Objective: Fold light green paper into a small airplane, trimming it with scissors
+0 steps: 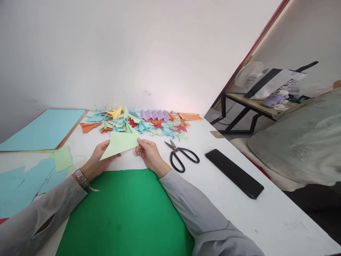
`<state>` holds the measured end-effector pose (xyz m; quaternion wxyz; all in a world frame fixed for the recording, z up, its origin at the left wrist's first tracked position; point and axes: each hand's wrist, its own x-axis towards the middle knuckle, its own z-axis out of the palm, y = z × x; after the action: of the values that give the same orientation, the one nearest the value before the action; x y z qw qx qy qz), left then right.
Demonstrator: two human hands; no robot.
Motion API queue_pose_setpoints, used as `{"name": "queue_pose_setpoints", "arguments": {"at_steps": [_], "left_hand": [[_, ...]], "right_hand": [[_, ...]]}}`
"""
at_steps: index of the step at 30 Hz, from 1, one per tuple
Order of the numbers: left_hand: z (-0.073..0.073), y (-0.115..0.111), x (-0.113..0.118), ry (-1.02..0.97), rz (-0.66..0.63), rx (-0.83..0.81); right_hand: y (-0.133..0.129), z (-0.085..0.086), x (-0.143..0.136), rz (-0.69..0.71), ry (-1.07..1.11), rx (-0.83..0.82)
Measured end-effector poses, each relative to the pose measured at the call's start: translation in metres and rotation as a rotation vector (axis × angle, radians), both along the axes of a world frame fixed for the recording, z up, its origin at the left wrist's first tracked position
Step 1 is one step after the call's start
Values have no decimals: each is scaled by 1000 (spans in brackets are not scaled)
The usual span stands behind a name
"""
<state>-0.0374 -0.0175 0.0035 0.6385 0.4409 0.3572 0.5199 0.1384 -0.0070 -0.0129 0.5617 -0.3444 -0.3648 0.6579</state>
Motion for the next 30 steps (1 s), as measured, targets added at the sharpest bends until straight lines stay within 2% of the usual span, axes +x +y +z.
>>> {"name": "queue_pose_setpoints", "arguments": {"at_steps": [3, 6, 9, 12, 18, 30], "left_hand": [[-5, 0, 1, 22, 0, 46], [-3, -1, 1, -2, 3, 37], [2, -2, 0, -110, -15, -49], [5, -2, -2, -223, 26, -77], [5, -5, 0, -62, 44, -98], [1, -4, 1, -6, -17, 72]], "right_hand": [[-1, -1, 0, 22, -60, 60], [-1, -2, -1, 36, -125, 112], [-1, -3, -1, 12, -143, 129], [-1, -4, -2, -15, -121, 120], [-1, -2, -4, -43, -88, 93], [-2, 0, -4, -53, -16, 60]]}}
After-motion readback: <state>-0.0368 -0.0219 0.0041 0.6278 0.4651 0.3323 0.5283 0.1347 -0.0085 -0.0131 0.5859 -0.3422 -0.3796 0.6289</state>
